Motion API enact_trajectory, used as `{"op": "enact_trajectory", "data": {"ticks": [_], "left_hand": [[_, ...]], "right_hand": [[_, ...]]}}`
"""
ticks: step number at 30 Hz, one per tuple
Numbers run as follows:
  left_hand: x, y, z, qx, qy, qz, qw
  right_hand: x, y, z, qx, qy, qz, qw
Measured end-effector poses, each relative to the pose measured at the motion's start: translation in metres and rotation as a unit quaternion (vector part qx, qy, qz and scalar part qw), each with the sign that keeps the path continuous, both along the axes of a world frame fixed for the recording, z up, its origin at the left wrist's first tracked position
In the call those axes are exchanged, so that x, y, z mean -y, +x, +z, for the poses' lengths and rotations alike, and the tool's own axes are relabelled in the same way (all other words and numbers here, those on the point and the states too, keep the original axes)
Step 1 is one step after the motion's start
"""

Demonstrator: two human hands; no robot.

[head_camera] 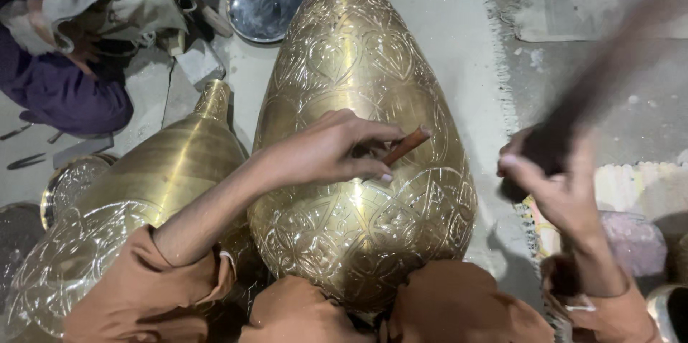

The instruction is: The person sits on the workshop floor with a large brass vase between their legs, holding a small punch against the engraved pattern with one hand while striking it with a wooden mallet held in the other hand, working the decorative design across the vase surface.

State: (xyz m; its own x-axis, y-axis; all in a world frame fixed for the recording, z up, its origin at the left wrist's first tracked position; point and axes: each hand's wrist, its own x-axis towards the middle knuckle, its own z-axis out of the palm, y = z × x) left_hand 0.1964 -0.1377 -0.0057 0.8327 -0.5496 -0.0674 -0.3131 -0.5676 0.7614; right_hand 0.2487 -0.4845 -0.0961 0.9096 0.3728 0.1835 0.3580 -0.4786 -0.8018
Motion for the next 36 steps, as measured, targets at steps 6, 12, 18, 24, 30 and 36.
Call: {"op": "enact_trajectory", "data": {"ticks": [6, 12, 18, 24, 30, 36], "left_hand": [[-0.002, 0.000, -0.007, 0.050, -0.050, -0.023, 0.997], [-0.001, -0.001, 0.000, -0.023, 0.053, 0.018, 0.998], [-0.001, -0.001, 0.004, 0.018, -0.047, -0.018, 0.999], [-0.001, -0.004, 0.006, -0.040, 0.027, 0.018, 0.999], [0.002, -0.004, 0.011, -0.047, 0.058, 0.044, 0.996], [0.001, -0.005, 0.011, -0.052, 0.068, 0.047, 0.995]], "right_hand": [[0.004, 0.002, -0.008, -0.010, 0.169, 0.013, 0.985], [-0.003, 0.005, 0.002, 0.019, 0.174, 0.046, 0.984], [-0.017, -0.001, 0.018, 0.206, 0.023, 0.010, 0.978], [-0.013, 0.001, 0.002, 0.096, 0.065, 0.044, 0.992], [-0.009, 0.004, -0.006, 0.095, 0.023, 0.040, 0.994], [-0.016, 0.002, 0.009, 0.147, 0.024, 0.059, 0.987]]}}
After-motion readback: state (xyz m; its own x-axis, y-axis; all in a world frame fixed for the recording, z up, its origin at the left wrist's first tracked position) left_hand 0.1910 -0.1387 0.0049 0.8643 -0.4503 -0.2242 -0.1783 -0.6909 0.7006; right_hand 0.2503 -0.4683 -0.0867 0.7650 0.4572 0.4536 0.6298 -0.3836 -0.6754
